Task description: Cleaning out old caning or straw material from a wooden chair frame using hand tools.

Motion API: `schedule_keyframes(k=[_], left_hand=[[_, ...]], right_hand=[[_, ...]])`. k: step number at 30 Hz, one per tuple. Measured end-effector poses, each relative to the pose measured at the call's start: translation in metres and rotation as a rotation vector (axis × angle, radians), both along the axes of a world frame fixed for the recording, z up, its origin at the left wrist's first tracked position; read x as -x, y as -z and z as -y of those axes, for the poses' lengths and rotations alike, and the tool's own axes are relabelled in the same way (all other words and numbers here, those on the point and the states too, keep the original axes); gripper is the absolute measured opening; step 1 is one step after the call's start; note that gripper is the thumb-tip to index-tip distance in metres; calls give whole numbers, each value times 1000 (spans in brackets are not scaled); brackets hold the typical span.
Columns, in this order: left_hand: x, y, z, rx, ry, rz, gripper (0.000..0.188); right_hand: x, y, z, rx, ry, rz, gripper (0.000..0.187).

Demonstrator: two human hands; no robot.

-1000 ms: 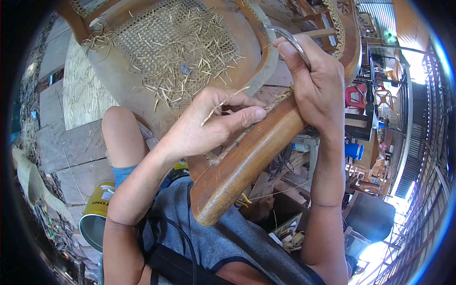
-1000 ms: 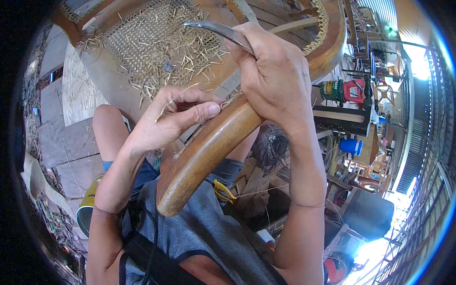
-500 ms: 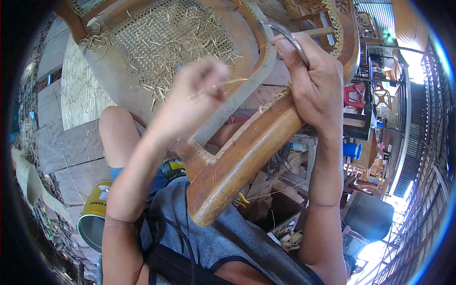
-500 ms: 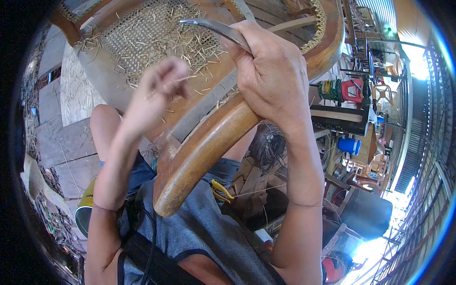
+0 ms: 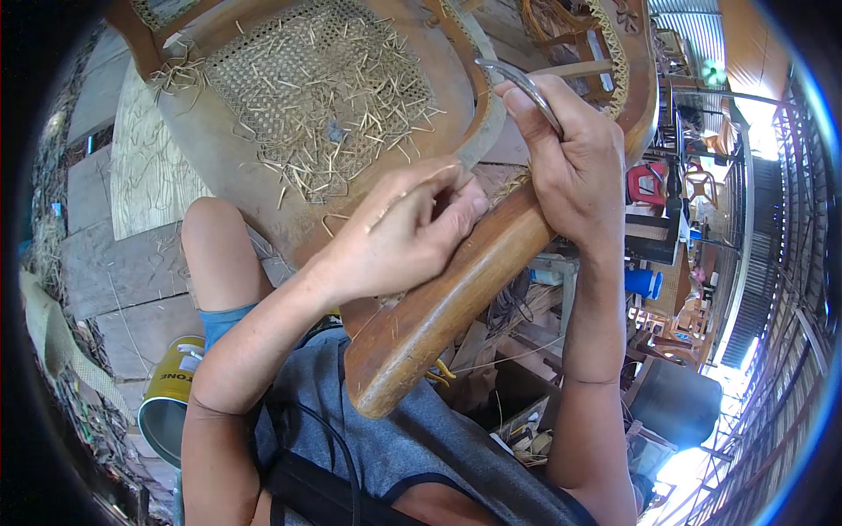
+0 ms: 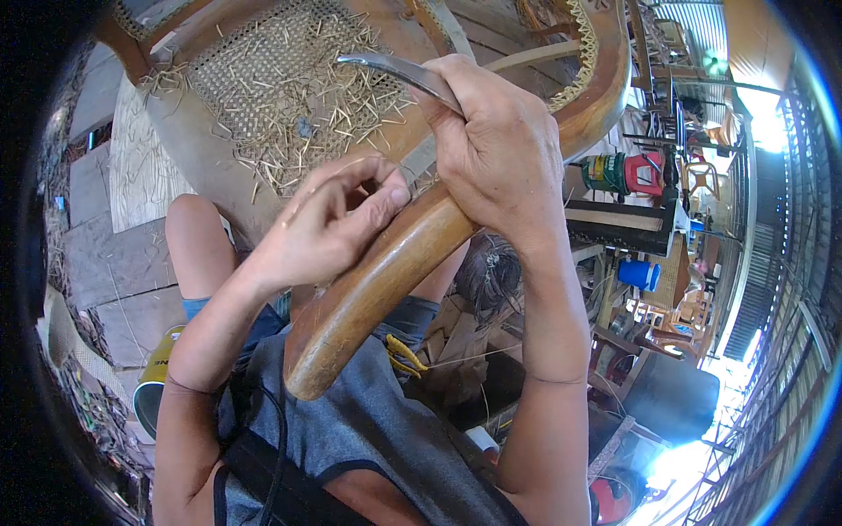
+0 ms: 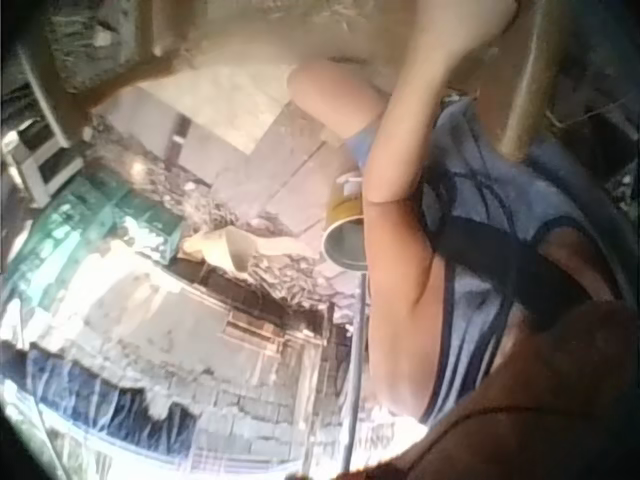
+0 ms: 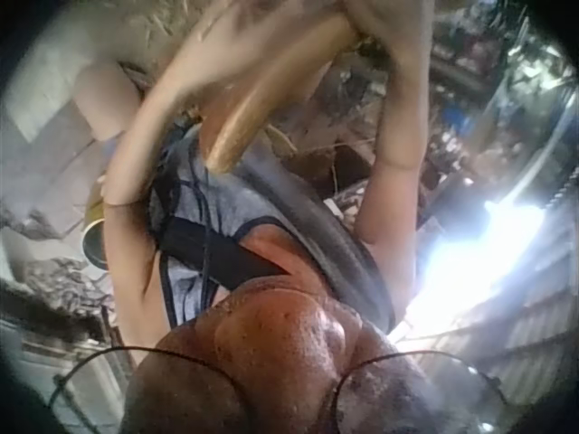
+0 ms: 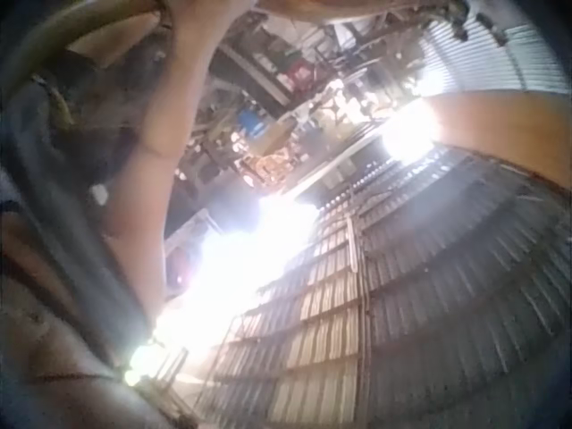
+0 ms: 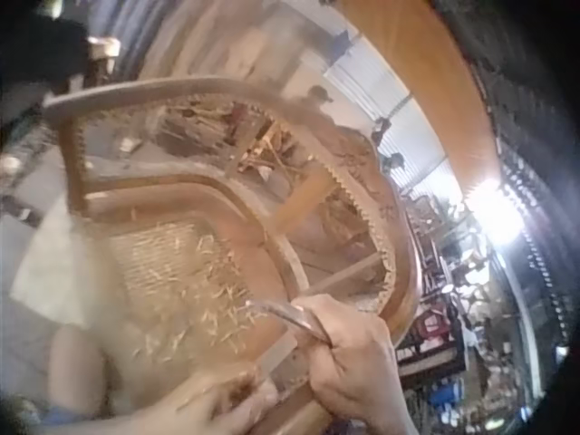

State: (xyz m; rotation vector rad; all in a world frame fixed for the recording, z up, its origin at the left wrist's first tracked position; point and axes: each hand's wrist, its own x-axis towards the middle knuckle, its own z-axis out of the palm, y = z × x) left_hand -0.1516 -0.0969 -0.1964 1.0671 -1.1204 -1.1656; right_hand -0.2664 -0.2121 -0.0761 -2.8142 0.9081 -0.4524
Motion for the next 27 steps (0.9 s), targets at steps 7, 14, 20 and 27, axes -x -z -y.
schedule_keyframes(k=[7,14,20,27], left_hand=[[-32,-6,28,-154,-167,-196,26],[-9,20,-3,-102,156,-366,29],[-12,2,-3,-8,25,-48,22],[-49,14,21,-119,-361,-133,28]], right_hand=[[0,0,0,-7,1,5,13],[1,-1,-1,-32,15,-21,12],[-1,-1,-1,4,-12,13,13],[2,-1,2,-38,2,-40,20]])
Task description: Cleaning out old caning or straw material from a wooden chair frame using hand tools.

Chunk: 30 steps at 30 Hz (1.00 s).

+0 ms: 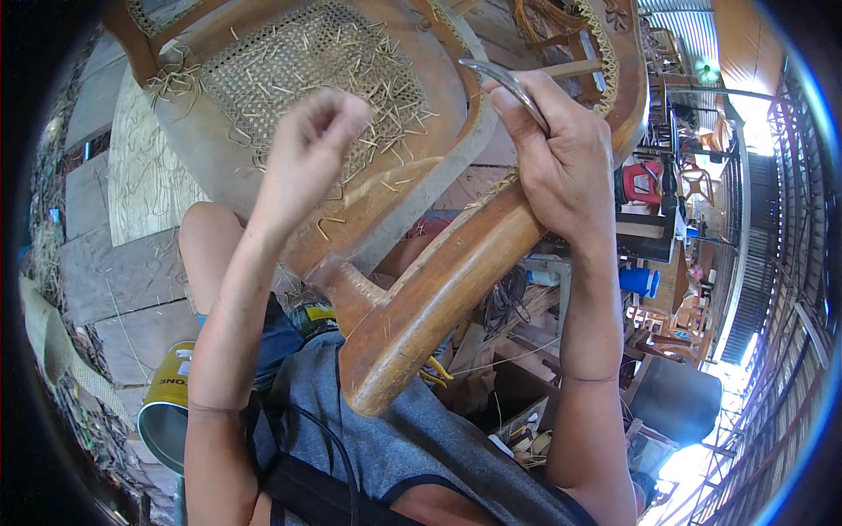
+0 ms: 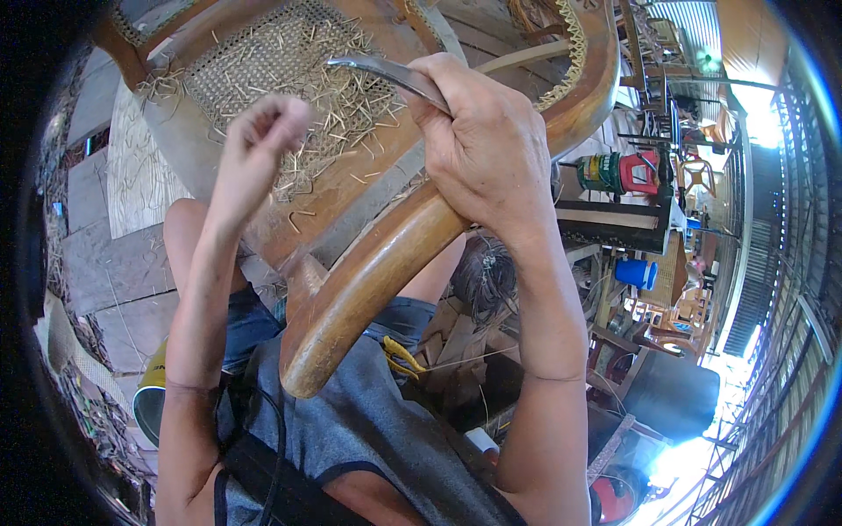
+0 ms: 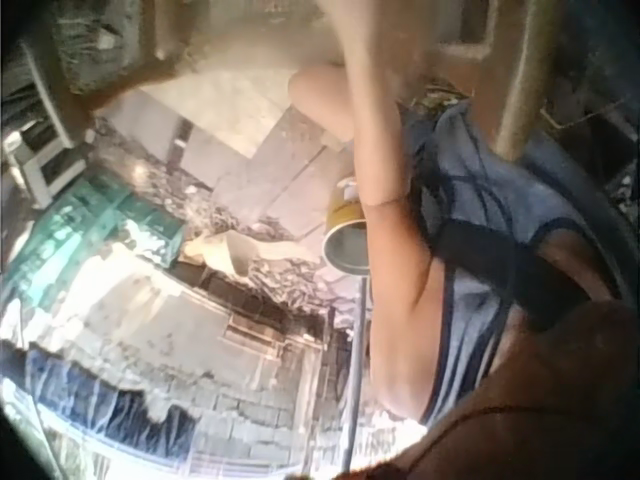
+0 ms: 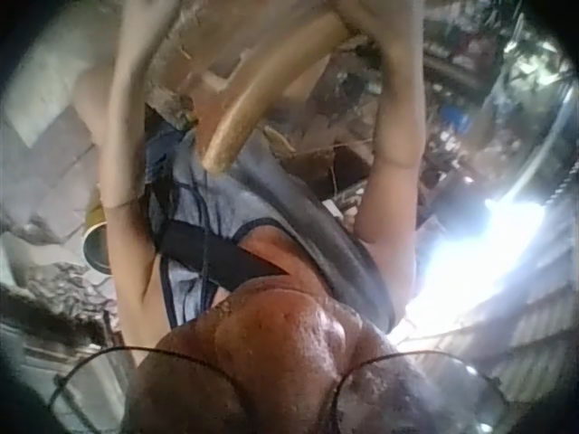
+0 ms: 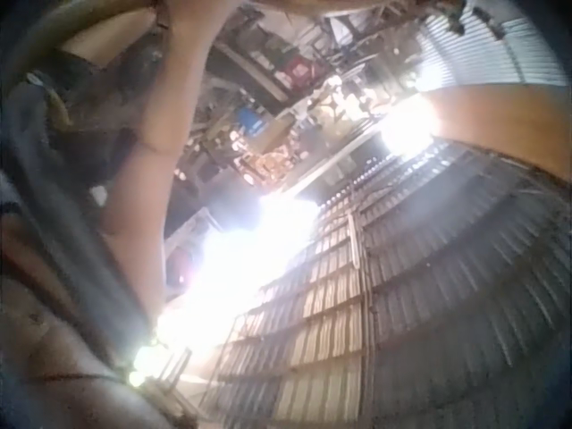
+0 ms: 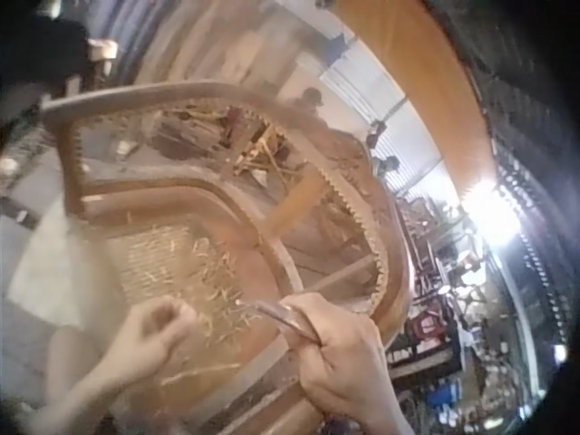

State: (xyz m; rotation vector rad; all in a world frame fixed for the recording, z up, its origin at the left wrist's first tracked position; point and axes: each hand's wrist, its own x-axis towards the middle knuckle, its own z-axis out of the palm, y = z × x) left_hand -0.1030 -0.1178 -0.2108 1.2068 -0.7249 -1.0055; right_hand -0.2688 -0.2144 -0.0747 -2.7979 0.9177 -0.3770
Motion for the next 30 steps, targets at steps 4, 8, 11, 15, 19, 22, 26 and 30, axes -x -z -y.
schedule_keyframes(k=[4,8,11,15,19,22,26,30], left_hand=[[26,2,-22,94,342,-159,34],[43,-4,-28,80,475,-315,34],[44,-8,-22,63,458,-312,31],[50,-9,-20,74,404,-267,26],[60,-12,-16,106,352,-92,24],[60,-14,-15,154,298,22,27],[57,-11,-16,82,313,82,26],[61,-10,-15,137,251,-65,27]], right_hand=[[-10,-26,-6,-126,-131,109,34],[1,-88,-22,-156,-103,-321,34],[9,-104,-33,-15,-160,-597,27],[3,-95,-43,5,-155,-704,22],[-12,-96,-44,-62,-67,-790,20],[-13,-89,-45,-88,-57,-785,20],[-3,-71,-50,48,-88,-753,20],[9,-44,-67,86,46,-460,28]])
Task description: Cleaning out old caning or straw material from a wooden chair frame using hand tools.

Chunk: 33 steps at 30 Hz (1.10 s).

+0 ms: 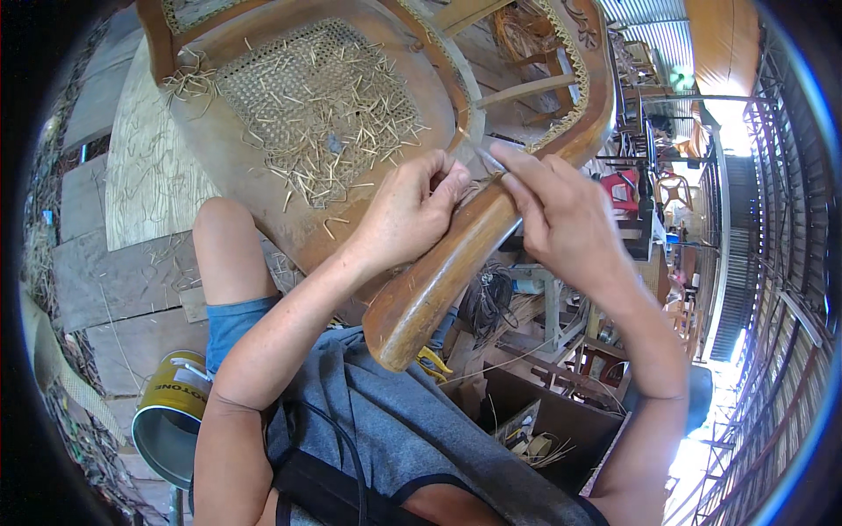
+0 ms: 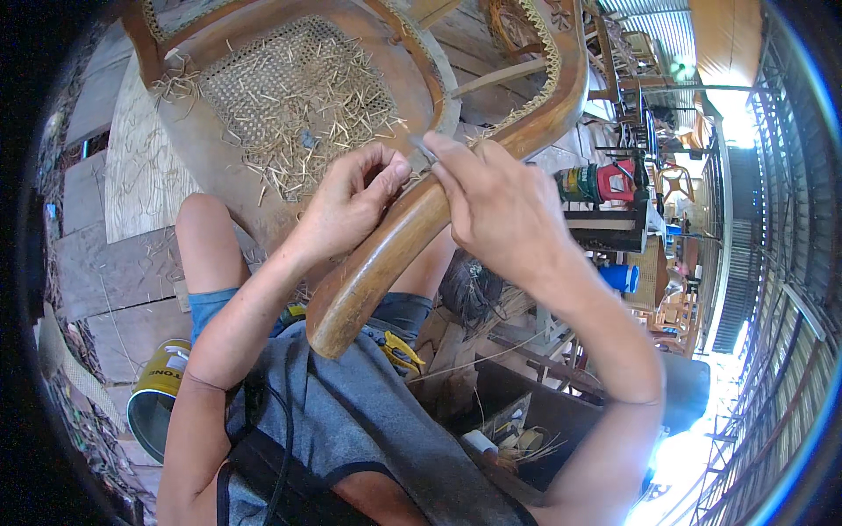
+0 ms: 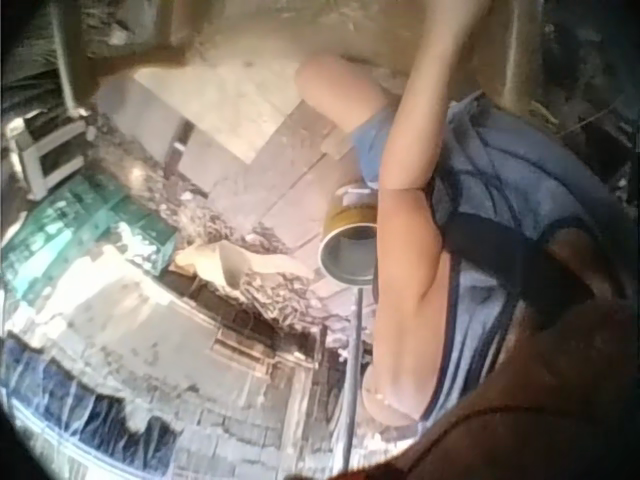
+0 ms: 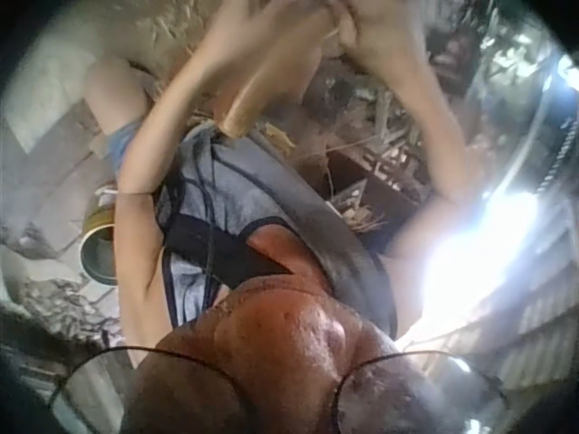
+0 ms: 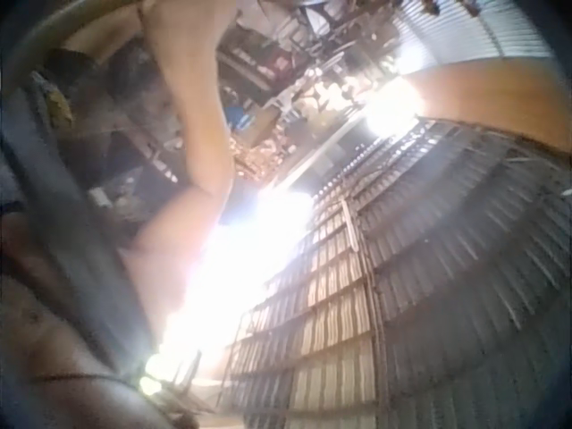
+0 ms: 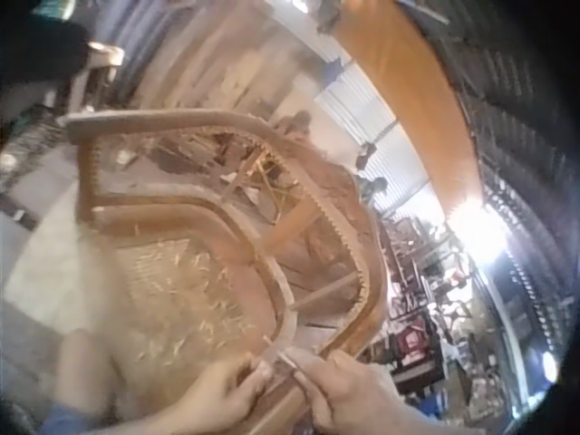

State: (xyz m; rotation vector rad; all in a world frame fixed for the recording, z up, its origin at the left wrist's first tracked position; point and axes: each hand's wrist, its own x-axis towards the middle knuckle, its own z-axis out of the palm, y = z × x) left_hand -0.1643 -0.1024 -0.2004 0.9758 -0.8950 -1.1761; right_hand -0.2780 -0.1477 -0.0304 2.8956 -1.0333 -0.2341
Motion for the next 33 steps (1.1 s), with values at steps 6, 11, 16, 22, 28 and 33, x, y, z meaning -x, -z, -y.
schedule_keyframes(k=[6,11,16,22,28,33], left_hand=[[-3,-2,3,0,33,-177,26],[-5,3,0,-49,144,-210,26],[-10,-3,7,168,-33,317,27],[-49,-12,19,122,173,526,30],[-25,6,11,-10,349,-193,22],[-13,-1,8,-15,189,-101,20]], right_hand=[[19,31,10,36,50,467,33],[31,29,31,38,23,526,30],[25,24,61,228,-103,528,29],[23,8,74,135,-110,500,27],[40,-25,54,-184,68,288,29],[77,-12,34,-305,290,799,39]])
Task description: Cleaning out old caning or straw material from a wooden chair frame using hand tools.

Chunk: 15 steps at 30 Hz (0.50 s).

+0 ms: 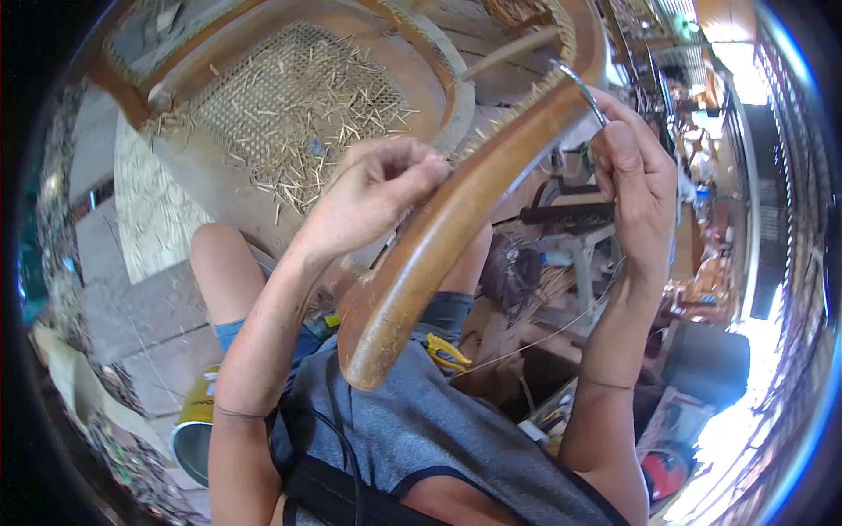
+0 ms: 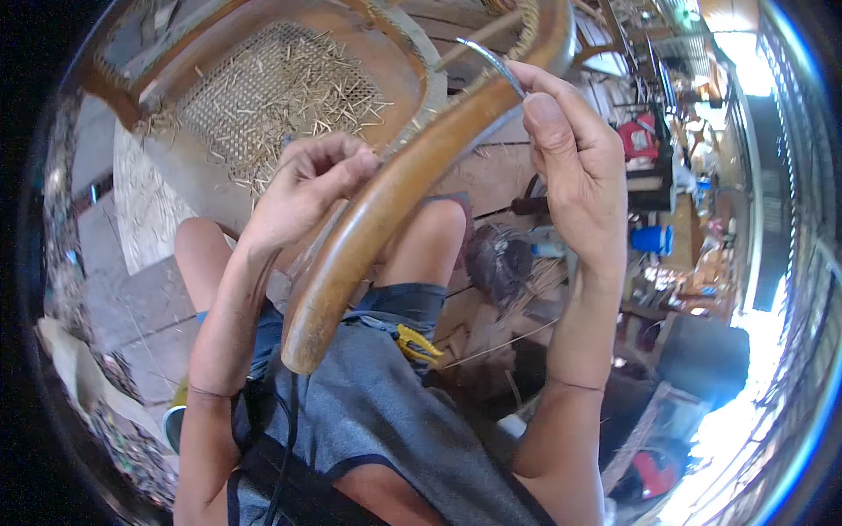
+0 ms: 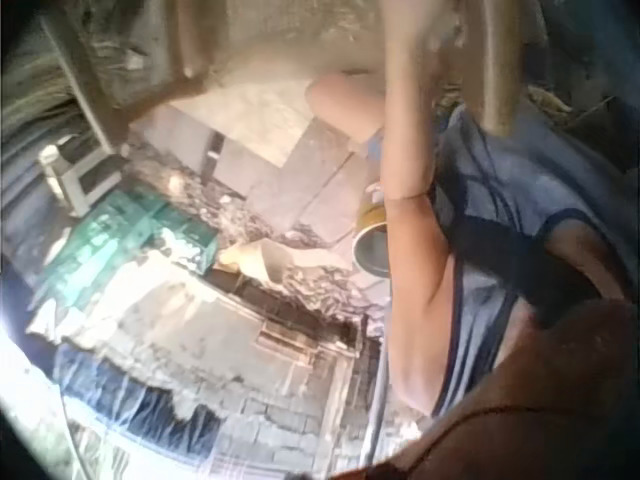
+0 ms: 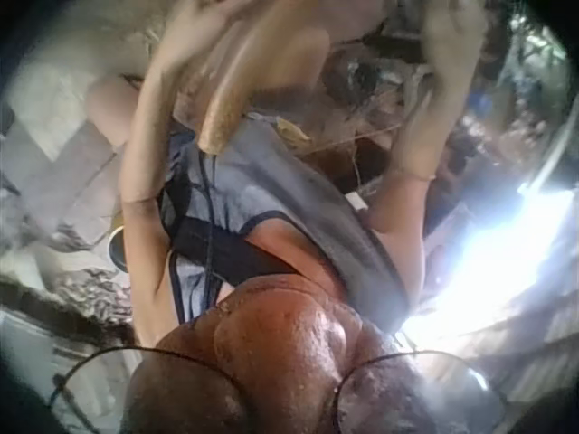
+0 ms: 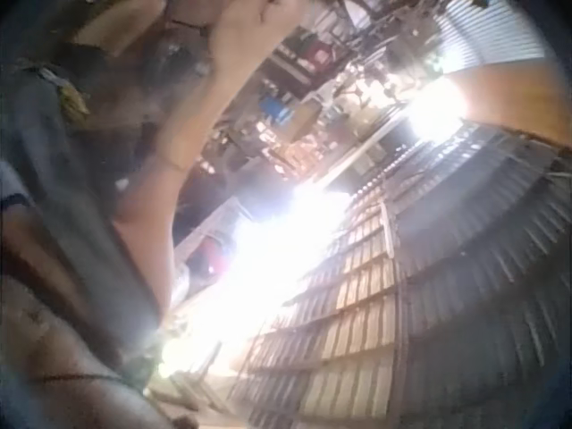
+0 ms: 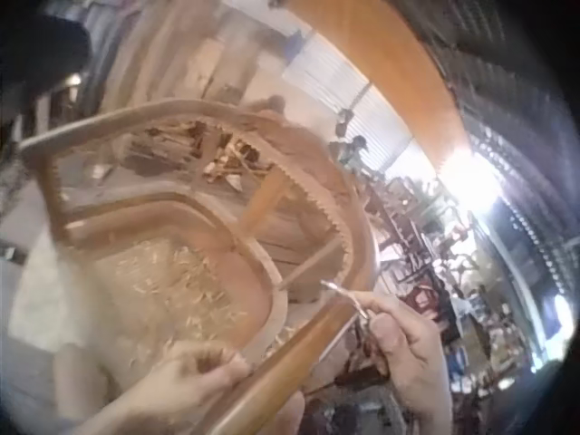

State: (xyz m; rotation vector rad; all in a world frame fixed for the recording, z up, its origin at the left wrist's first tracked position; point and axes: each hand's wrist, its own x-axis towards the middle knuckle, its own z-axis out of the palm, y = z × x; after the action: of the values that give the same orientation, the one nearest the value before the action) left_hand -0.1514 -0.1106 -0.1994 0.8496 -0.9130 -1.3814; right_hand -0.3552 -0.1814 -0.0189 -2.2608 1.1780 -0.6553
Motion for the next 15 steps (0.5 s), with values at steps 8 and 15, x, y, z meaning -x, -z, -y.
schedule_keyframes(k=[8,15], left_hand=[[-5,-29,-16,-105,-142,219,20],[3,-72,-35,-135,-236,551,40]], right_hand=[[52,126,-62,-607,130,693,24],[13,184,-50,-491,-135,416,22]])
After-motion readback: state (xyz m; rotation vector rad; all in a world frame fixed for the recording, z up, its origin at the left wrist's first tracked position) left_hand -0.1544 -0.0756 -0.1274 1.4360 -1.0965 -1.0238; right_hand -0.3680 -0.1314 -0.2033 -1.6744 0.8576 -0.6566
